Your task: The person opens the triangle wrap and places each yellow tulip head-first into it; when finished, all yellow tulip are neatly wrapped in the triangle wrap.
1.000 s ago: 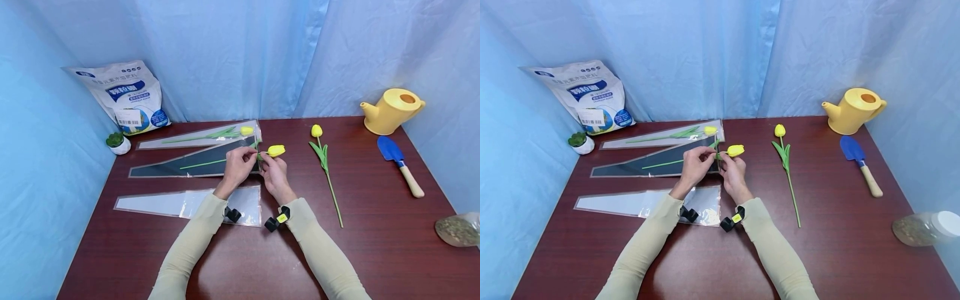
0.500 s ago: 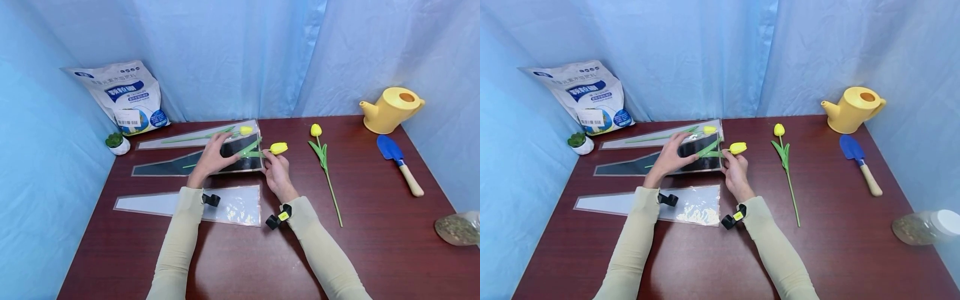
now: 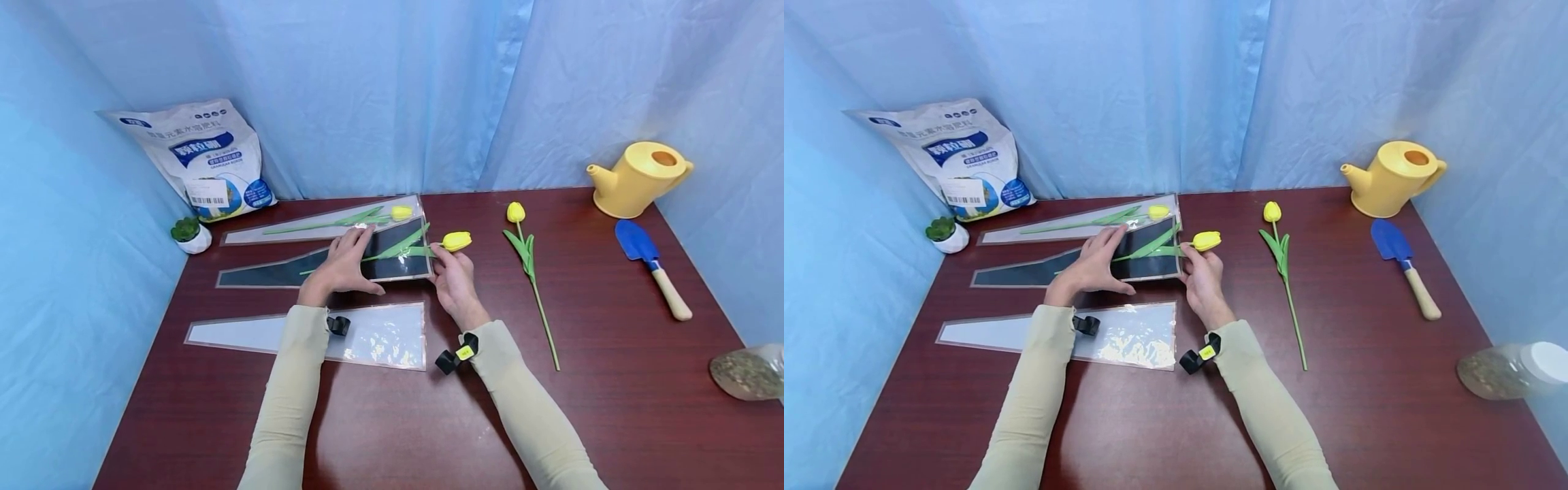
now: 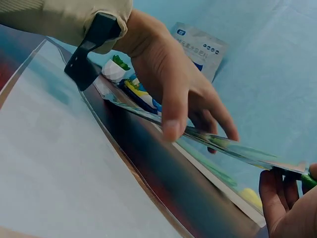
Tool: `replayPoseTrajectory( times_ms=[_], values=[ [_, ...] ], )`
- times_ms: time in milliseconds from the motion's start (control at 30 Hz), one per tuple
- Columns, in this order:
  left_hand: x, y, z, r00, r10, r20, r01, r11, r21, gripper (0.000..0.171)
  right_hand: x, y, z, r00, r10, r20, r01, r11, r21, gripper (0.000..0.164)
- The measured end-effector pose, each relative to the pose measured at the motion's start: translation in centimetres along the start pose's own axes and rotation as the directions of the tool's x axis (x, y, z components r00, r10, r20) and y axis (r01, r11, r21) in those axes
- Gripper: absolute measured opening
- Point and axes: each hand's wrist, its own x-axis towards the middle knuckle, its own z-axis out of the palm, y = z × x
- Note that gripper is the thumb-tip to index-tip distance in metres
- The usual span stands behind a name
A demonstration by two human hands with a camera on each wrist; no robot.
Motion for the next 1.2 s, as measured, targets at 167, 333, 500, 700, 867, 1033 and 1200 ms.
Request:
replayPoseTrajectory(
  times_ms=[167,333,500,700,867,1033,1200],
  values=[
    [0.3,0.7,0.7,1.000,-0.001,0.007,0.000,0.994,0.109,0.127,-0.1,0.0,0.1,1.000,-0.008,0.013,0.008,1.000,-0.010,0.005],
    [0.5,0.7,0.9,1.000,-0.021,0.001,0.021,0.993,0.118,0.116,-0.2,-0.2,0.2,0.999,-0.022,0.030,0.023,0.999,-0.049,0.005],
    [0.5,0.3,0.7,1.000,0.003,-0.029,-0.001,0.998,0.065,0.108,-0.2,-1.2,0.0,0.997,-0.052,0.055,0.059,0.988,-0.139,0.006],
    [0.5,0.2,0.5,0.998,0.021,-0.053,-0.019,0.999,0.038,0.106,-0.2,-3.1,-1.1,0.993,-0.074,0.087,0.095,0.957,-0.274,0.017],
    [0.6,0.2,0.6,0.998,0.020,-0.055,-0.017,0.998,0.054,0.105,-0.3,-4.1,-1.5,0.991,-0.088,0.103,0.119,0.928,-0.353,0.029],
    [0.6,0.2,0.7,0.999,0.018,-0.045,-0.015,0.998,0.066,0.105,-0.3,-4.2,-1.4,0.988,-0.104,0.113,0.143,0.897,-0.419,0.045],
    [0.5,0.3,0.6,0.999,0.017,-0.043,-0.014,0.998,0.068,0.104,-0.2,-3.8,-1.4,0.983,-0.152,0.108,0.184,0.878,-0.442,0.035]
  ],
)
